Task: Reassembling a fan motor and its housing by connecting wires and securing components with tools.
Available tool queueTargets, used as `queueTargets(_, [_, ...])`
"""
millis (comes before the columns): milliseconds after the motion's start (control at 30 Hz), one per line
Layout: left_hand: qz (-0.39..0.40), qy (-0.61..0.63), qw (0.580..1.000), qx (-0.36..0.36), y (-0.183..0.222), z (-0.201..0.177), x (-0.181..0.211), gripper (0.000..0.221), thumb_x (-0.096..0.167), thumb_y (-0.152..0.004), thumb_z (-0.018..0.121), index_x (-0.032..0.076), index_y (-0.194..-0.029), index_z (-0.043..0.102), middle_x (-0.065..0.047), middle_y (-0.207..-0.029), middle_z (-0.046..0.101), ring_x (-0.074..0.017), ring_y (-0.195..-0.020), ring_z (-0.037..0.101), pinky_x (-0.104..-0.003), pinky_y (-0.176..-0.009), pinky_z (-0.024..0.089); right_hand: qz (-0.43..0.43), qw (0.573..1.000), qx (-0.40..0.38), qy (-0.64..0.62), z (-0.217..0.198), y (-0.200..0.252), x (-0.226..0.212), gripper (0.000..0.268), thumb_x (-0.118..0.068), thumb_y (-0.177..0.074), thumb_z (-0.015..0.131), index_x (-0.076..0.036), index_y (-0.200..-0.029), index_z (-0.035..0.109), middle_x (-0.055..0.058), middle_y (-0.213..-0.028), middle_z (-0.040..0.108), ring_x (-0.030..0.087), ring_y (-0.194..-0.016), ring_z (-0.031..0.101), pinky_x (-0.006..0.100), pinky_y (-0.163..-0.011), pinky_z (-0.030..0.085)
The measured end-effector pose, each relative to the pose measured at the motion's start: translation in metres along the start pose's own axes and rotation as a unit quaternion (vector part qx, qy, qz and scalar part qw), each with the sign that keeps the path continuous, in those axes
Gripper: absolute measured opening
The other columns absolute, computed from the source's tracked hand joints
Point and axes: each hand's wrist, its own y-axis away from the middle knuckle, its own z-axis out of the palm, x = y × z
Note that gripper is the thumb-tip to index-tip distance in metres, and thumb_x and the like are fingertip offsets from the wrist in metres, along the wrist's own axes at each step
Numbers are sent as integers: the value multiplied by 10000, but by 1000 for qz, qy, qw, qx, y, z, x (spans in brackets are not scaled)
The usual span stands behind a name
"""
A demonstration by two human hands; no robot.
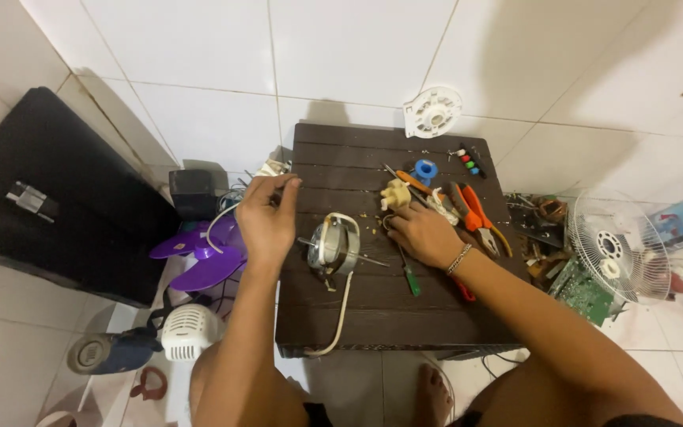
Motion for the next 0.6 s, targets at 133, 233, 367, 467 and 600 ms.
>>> queueTargets(133, [17, -8, 999, -28, 1, -4, 0, 49, 97, -889, 802, 81, -934, 794, -137, -814, 710, -371, -791, 705, -418, -703, 542, 24, 999, 7, 20, 16, -1, 0, 178, -293, -884, 713, -126, -941, 695, 70, -1064, 689, 283, -1027, 666, 379, -771, 568])
queueTargets(233, [47, -8, 997, -61, 5, -3, -19, 32, 94, -951, 786, 65, -950, 774, -165, -835, 696, -412, -822, 688, -454, -745, 518, -23, 997, 64, 44, 33, 3, 11, 168, -284, -945, 558, -163, -924, 672, 54, -959, 653, 258, -935, 658, 356, -721, 549])
queueTargets(367, [43, -82, 993, -77, 9, -14, -32, 102, 25, -1035, 798, -59, -1082, 765, -202, -922, 685, -336, -796, 613, -404, -732, 486, -27, 971, 231, 50, -56, 16, 19, 106, -158, -936, 588, -80, -996, 630, 95, -1058, 658, 257, -877, 661, 363, -712, 520])
queueTargets(467, [47, -122, 988, -82, 14, -25, -42, 113, -79, -1118, 803, -150, -1198, 769, -228, -1011, 699, -257, -772, 574, -356, -709, 485, 35, 954, 288, 75, -107, 47, 70, 151, -111, -937, 637, -68, -1083, 639, 92, -1142, 689, 247, -881, 660, 351, -719, 526])
queueTargets(600, [24, -199, 975, -91, 27, -38, -86, 41, -195, -1303, 765, -229, -1318, 748, -283, -995, 634, -266, -760, 527, -362, -686, 445, 237, 917, 298, 124, -82, 108, 170, 89, -132, -963, 722, -74, -1030, 725, 50, -1054, 688, 244, -895, 671, 340, -700, 545])
